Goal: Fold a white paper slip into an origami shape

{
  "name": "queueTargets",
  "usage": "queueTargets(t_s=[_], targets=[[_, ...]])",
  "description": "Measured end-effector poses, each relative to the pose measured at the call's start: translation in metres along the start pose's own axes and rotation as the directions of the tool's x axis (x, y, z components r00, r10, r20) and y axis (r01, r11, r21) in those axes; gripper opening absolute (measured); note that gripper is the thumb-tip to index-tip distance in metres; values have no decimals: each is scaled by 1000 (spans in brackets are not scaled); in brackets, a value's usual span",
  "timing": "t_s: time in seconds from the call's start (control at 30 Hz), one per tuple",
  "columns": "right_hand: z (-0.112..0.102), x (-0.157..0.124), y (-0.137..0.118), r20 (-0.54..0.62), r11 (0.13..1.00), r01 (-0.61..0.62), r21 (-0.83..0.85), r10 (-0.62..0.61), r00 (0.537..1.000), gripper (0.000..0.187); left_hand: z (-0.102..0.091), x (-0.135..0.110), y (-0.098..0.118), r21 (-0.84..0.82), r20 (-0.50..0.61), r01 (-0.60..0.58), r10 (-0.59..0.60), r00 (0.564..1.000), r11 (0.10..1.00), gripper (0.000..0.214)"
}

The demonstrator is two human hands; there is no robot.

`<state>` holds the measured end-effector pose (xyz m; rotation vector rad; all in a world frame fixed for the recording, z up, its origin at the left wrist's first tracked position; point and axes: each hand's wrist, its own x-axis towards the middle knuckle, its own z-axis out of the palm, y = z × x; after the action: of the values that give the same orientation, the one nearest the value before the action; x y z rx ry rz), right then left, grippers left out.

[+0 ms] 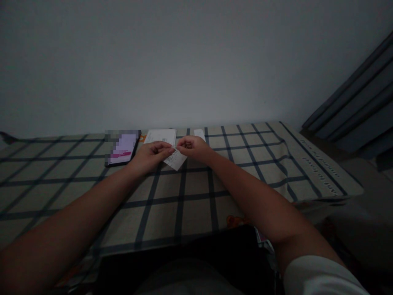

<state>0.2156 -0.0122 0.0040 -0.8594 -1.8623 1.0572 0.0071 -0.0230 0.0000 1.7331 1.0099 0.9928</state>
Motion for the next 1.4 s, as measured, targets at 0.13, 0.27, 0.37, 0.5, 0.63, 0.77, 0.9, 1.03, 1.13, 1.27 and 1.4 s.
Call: queueTargets(t_s=[0.13,0.27,0.37,0.5,0.63,0.77,0.9,1.03,1.13,1.27,1.4], targets=[[1,0,-2,3,1000,-21,8,21,1000,19,-1,0,0,83,-55,-38,42,998,996,38],[0,3,-1,-10,996,-59,64,59,998,18,-2,0,8,85,-150,-44,56,987,995,37],[-1,5,1,-2,991,-99,91,99,995,18,-1,-1,11,20,-205,-24,28,978,1000,39],[-1,5,2,-7,990,-99,98,100,995,17,0,0,11,-35,-213,-10,3,977,999,41],[-1,3,1,-8,989,-110,103,112,994,15,-1,1,7,-53,-178,-28,19,984,998,42],[-2,0,0,27,996,-76,41,75,997,15,-2,1,7,-19,-166,-38,35,986,999,38],[-3,1,-3,11,999,-49,10,49,999,15,-2,2,7,-63,-161,-19,9,987,998,39],[-5,1,-3,15,996,-87,18,86,996,15,-3,3,9,-42,-174,-10,2,985,999,39],[-6,1,-1,16,997,-78,-2,78,997,14,-3,3,11,-42,-177,-4,-3,984,999,40],[-7,1,2,24,998,-57,25,56,998,10,-4,2,13,-64,-190,5,-17,982,998,42],[-7,1,2,26,990,-80,118,77,997,13,-4,2,11,-51,-196,17,-26,980,999,38]])
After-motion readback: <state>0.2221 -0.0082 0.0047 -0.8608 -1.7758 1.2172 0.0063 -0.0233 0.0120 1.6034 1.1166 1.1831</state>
